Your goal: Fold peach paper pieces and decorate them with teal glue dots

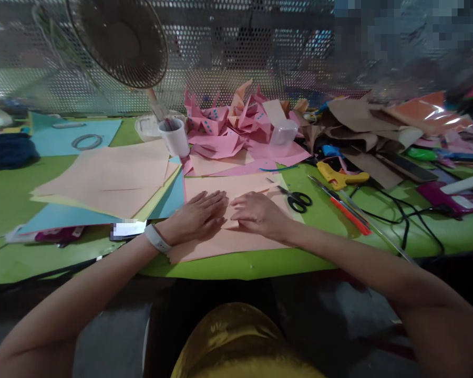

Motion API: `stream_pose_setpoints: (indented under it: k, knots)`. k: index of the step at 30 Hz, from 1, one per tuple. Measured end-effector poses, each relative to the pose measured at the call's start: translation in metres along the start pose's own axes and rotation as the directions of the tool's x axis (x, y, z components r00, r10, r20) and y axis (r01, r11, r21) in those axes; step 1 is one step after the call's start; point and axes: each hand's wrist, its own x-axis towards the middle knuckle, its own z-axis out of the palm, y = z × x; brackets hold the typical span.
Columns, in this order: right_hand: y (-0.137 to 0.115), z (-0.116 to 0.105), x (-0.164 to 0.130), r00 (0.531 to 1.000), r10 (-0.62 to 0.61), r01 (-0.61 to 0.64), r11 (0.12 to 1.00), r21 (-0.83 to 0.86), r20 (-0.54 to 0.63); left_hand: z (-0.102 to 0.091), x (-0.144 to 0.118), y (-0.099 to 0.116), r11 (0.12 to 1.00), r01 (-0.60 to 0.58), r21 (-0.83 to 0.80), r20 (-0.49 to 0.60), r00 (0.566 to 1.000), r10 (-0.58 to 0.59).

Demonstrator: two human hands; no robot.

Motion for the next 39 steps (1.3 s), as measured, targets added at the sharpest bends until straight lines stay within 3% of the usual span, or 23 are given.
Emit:
stream_pose_setpoints:
  k: [2,5,10,12,17,20,28,35,39]
  knots:
    - [0.008,0.006,0.003,1.0,-0.005,0.004,0.993,0.114,0.016,0.005,0.0,-0.003,1.0,-0.015,0.014,-0.048,0.999,0.016]
    - [0.012,0.01,0.008,0.995,0.098,-0.098,0.978,0.186,0.008,0.008,0.001,-0.004,1.0,-0.016,0.027,-0.162,0.987,0.021]
    - [0.006,0.015,0.01,0.979,0.194,-0.184,0.973,0.14,-0.059,-0.01,-0.001,0.006,0.998,0.033,-0.056,-0.387,0.92,-0.052]
    - [0.004,0.019,0.009,0.967,0.23,-0.212,0.964,0.159,-0.106,-0.017,-0.003,0.014,0.999,0.016,-0.045,-0.418,0.908,-0.033]
    - [0.006,0.023,0.008,0.933,0.329,-0.272,0.909,0.315,-0.145,-0.018,-0.006,0.029,0.979,-0.134,0.151,-0.377,0.908,0.182]
    - [0.008,0.022,0.009,0.923,0.363,-0.292,0.877,0.381,-0.129,-0.012,-0.008,0.029,0.966,-0.208,0.154,-0.294,0.924,0.246]
    - [0.009,0.017,0.01,0.912,0.379,-0.295,0.872,0.39,-0.157,-0.008,-0.009,0.022,0.972,-0.216,0.093,-0.27,0.934,0.234]
    - [0.015,0.014,0.012,0.881,0.462,-0.345,0.773,0.533,-0.099,-0.008,-0.003,0.021,0.986,-0.103,0.129,-0.246,0.96,0.133]
    - [0.017,0.011,0.012,0.868,0.494,-0.388,0.727,0.567,-0.039,-0.007,-0.003,0.018,0.989,-0.113,0.1,-0.242,0.961,0.134]
